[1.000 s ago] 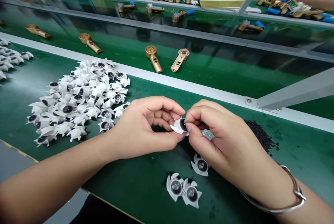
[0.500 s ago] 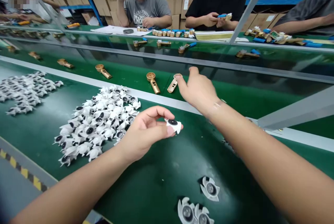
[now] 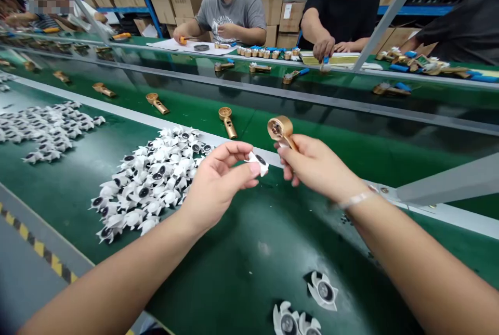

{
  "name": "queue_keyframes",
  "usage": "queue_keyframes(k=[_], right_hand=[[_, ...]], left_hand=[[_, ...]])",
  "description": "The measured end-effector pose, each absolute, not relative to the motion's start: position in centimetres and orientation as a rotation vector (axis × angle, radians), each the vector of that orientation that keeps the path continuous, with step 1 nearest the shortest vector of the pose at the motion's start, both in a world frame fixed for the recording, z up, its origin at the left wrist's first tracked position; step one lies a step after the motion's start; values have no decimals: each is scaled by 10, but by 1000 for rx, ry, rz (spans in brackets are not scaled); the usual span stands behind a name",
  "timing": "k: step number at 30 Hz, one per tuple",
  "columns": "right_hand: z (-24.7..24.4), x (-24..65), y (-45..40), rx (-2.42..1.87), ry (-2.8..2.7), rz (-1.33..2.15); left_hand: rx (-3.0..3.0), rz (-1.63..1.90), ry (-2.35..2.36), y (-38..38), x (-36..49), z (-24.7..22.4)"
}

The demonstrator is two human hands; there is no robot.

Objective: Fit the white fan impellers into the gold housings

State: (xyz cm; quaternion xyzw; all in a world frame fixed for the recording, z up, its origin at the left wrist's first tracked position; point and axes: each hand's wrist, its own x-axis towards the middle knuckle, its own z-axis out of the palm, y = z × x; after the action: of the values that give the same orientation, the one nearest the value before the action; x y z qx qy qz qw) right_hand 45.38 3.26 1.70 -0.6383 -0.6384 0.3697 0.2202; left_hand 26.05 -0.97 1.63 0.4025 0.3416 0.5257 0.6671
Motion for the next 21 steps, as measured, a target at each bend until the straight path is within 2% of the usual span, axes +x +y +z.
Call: queue_keyframes(k=[6, 21], right_hand=[[18, 459, -44, -1587, -1841, 740], [12, 450, -53, -1435, -2047, 213]], left_hand=[[1040, 1220, 677, -13, 266, 7], [1010, 1254, 626, -12, 269, 1]])
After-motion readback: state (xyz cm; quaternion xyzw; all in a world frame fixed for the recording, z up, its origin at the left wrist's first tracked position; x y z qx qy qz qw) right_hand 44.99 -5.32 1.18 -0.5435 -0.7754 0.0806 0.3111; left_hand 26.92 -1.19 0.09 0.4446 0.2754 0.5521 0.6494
